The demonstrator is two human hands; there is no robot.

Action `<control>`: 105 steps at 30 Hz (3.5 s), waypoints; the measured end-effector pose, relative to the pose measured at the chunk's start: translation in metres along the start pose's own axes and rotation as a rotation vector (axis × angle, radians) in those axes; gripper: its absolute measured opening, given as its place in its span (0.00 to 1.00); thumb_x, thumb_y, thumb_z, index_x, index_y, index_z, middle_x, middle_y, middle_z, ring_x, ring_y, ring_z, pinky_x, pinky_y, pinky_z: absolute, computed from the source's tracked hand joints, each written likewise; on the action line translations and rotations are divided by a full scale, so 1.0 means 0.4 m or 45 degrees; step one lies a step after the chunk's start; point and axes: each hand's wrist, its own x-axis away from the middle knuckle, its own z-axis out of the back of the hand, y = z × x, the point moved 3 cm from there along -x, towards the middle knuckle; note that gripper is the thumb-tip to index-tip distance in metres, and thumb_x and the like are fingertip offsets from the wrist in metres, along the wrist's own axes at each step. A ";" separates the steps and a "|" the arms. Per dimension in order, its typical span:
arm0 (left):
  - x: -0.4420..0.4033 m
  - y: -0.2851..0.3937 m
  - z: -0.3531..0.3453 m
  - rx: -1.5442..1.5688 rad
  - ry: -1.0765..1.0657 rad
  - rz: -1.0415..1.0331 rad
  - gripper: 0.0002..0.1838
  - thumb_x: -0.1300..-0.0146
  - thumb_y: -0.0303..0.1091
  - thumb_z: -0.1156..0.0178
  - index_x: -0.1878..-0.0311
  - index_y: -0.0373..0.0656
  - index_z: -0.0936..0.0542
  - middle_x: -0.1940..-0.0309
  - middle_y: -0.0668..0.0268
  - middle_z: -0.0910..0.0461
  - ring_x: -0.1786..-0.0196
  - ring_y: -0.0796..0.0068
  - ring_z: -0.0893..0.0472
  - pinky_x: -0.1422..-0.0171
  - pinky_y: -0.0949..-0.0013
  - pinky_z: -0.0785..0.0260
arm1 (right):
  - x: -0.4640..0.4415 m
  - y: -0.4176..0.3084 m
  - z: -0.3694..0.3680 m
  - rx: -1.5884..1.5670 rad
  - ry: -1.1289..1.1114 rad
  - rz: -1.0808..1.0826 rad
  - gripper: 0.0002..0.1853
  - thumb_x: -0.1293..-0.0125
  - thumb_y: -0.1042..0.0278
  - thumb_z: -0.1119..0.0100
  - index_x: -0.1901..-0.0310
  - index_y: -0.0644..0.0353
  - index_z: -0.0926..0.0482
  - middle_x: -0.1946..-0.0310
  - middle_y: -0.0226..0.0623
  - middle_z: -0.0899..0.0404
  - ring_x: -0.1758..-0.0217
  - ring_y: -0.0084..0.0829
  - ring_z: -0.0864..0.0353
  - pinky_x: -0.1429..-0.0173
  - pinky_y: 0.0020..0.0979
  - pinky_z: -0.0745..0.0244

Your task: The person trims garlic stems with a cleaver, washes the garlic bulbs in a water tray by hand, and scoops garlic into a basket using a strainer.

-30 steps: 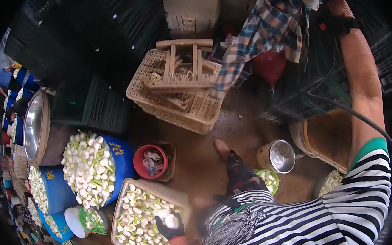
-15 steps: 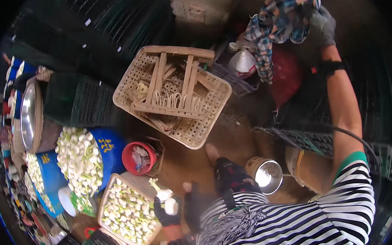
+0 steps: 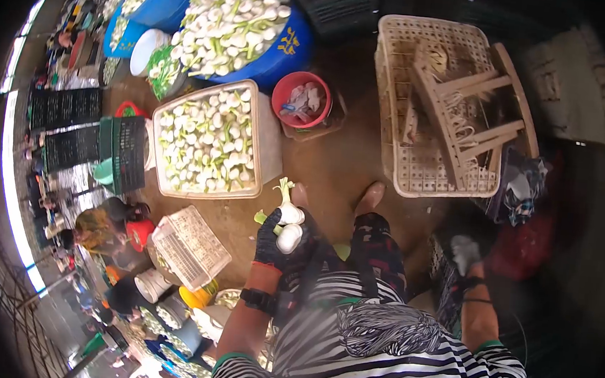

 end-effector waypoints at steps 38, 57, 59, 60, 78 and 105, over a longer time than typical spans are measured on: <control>-0.289 0.207 0.433 0.413 0.882 0.191 0.19 0.31 0.39 0.54 0.43 0.36 0.34 0.49 0.62 0.29 0.50 0.75 0.28 0.50 0.73 0.32 | -1.647 -0.999 -0.250 0.544 -0.181 0.360 0.17 0.45 0.68 0.44 0.53 0.60 0.24 0.61 0.48 0.19 0.58 0.46 0.18 0.56 0.42 0.24; -0.338 0.102 0.566 0.551 0.893 0.030 0.31 0.31 0.48 0.59 0.35 0.32 0.38 0.39 0.49 0.33 0.38 0.57 0.30 0.32 0.57 0.40 | -1.655 -1.068 -0.206 1.142 -0.079 0.461 0.12 0.45 0.67 0.43 0.58 0.53 0.19 0.52 0.43 0.26 0.55 0.46 0.22 0.54 0.43 0.23; -0.380 0.190 0.488 0.515 0.918 0.012 0.22 0.34 0.37 0.51 0.44 0.30 0.31 0.48 0.53 0.25 0.47 0.63 0.24 0.41 0.61 0.32 | -1.605 -1.058 -0.153 1.141 -0.084 0.531 0.12 0.45 0.67 0.43 0.58 0.53 0.19 0.52 0.42 0.26 0.55 0.45 0.22 0.54 0.43 0.23; -0.380 0.189 0.488 0.476 0.912 0.004 0.21 0.34 0.37 0.51 0.44 0.30 0.31 0.49 0.53 0.24 0.47 0.63 0.24 0.41 0.62 0.32 | -1.576 -1.050 -0.129 1.095 -0.094 0.556 0.12 0.45 0.67 0.42 0.58 0.53 0.19 0.52 0.42 0.26 0.54 0.45 0.22 0.54 0.43 0.23; -0.677 0.313 0.674 -0.473 0.702 -0.285 0.32 0.50 0.31 0.31 0.42 0.35 0.31 0.54 0.59 0.25 0.55 0.69 0.22 0.51 0.68 0.26 | -1.317 -0.885 -0.127 0.220 0.043 0.361 0.25 0.45 0.73 0.43 0.43 0.57 0.29 0.55 0.46 0.22 0.53 0.48 0.23 0.50 0.42 0.26; -0.798 0.451 0.743 -0.786 0.272 0.136 0.18 0.49 0.33 0.29 0.56 0.39 0.20 0.65 0.69 0.20 0.62 0.77 0.21 0.57 0.73 0.27 | -1.088 -1.313 -0.188 -0.252 0.344 0.760 0.09 0.40 0.73 0.40 0.58 0.61 0.26 0.73 0.39 0.26 0.73 0.40 0.25 0.70 0.36 0.30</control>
